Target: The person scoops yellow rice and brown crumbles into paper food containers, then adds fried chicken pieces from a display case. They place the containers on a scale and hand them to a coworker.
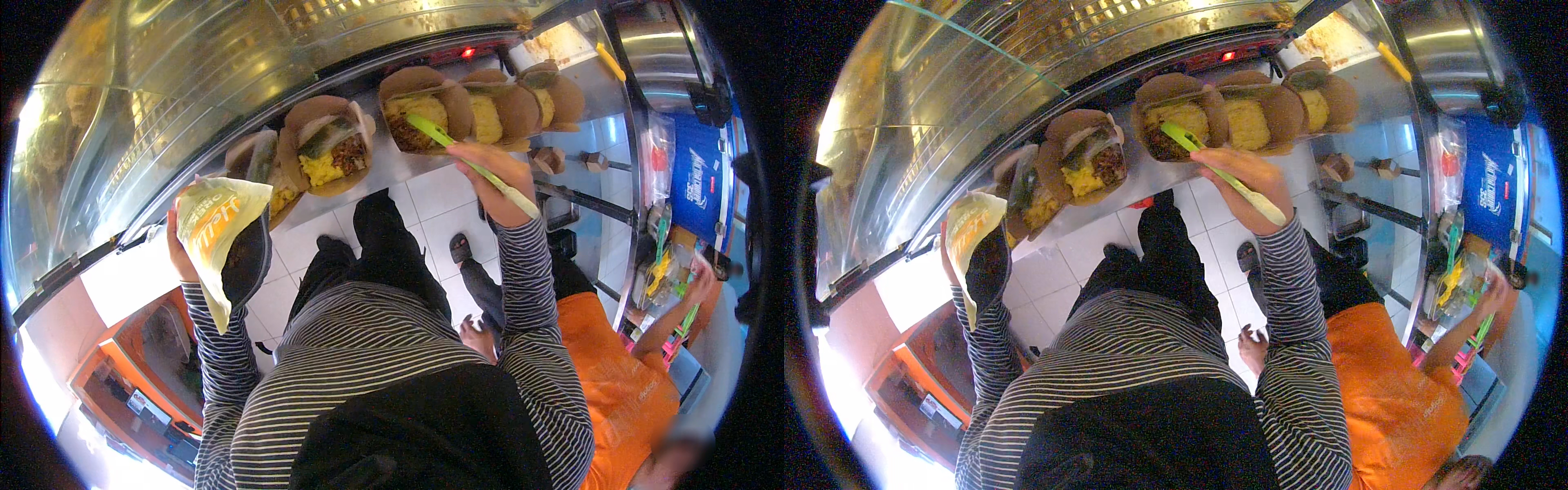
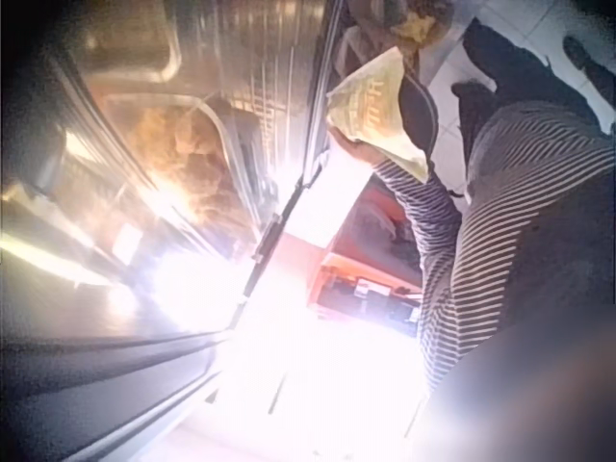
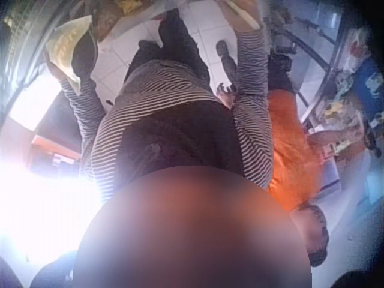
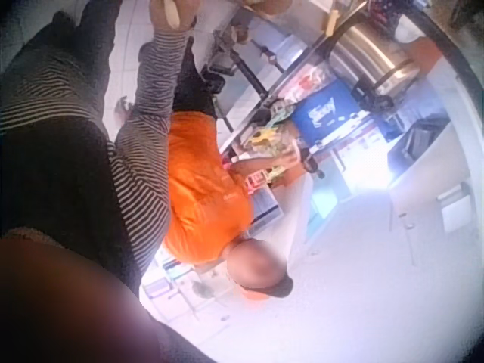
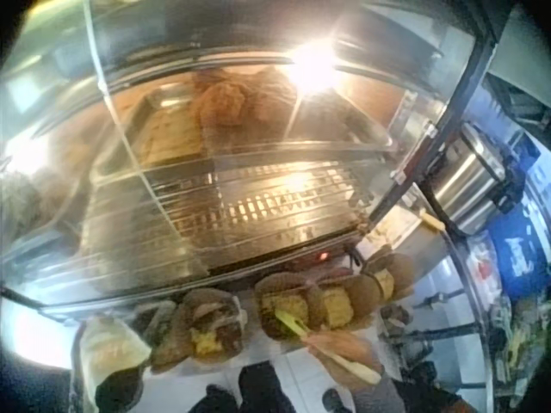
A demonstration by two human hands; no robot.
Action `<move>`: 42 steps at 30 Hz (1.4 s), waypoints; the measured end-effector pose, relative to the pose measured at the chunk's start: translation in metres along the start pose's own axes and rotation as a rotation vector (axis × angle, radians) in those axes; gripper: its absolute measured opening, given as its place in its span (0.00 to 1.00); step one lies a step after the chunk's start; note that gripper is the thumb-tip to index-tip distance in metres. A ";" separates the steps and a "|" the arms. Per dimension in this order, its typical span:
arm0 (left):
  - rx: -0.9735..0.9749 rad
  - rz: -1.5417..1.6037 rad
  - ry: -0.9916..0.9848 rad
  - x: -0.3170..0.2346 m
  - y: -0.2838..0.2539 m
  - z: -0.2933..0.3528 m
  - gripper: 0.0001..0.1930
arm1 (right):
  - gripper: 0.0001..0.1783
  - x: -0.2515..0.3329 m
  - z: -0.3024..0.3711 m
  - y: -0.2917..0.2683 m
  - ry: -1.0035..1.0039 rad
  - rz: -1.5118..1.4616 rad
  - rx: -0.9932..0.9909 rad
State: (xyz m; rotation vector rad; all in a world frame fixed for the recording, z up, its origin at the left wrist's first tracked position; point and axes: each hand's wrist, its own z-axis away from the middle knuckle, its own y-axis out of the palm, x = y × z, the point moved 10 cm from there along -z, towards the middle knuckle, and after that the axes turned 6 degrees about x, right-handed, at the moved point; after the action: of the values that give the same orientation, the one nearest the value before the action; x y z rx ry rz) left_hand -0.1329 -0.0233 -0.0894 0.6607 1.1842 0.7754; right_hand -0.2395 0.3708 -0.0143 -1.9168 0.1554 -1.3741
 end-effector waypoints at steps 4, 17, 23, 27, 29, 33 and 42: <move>-0.153 -0.041 0.008 -0.002 -0.004 0.003 0.25 | 0.14 0.005 -0.004 -0.003 -0.011 -0.025 -0.009; -0.103 0.012 -0.007 -0.001 -0.013 0.012 0.28 | 0.11 0.007 -0.018 0.003 0.042 -0.060 0.043; -0.069 0.019 0.000 0.000 -0.017 0.013 0.27 | 0.10 -0.001 -0.023 0.003 0.073 -0.063 0.038; -0.027 0.017 0.024 -0.002 -0.005 0.009 0.27 | 0.11 0.004 -0.021 -0.010 0.025 0.015 -0.025; -0.308 -0.048 0.050 -0.006 -0.027 0.017 0.27 | 0.13 0.019 -0.012 -0.011 -0.071 0.098 -0.041; -0.076 0.020 0.003 -0.004 0.001 0.011 0.27 | 0.19 0.026 0.000 0.014 -0.141 0.230 0.119; 0.178 0.108 0.061 -0.019 0.002 0.009 0.23 | 0.12 0.015 0.046 -0.044 0.335 -0.401 -0.448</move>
State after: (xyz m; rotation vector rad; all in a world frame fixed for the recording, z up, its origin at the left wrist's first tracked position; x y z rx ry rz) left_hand -0.1285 -0.0377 -0.0750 0.8583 1.2917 0.7906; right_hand -0.2078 0.4177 0.0191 -2.1378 0.2698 -2.0707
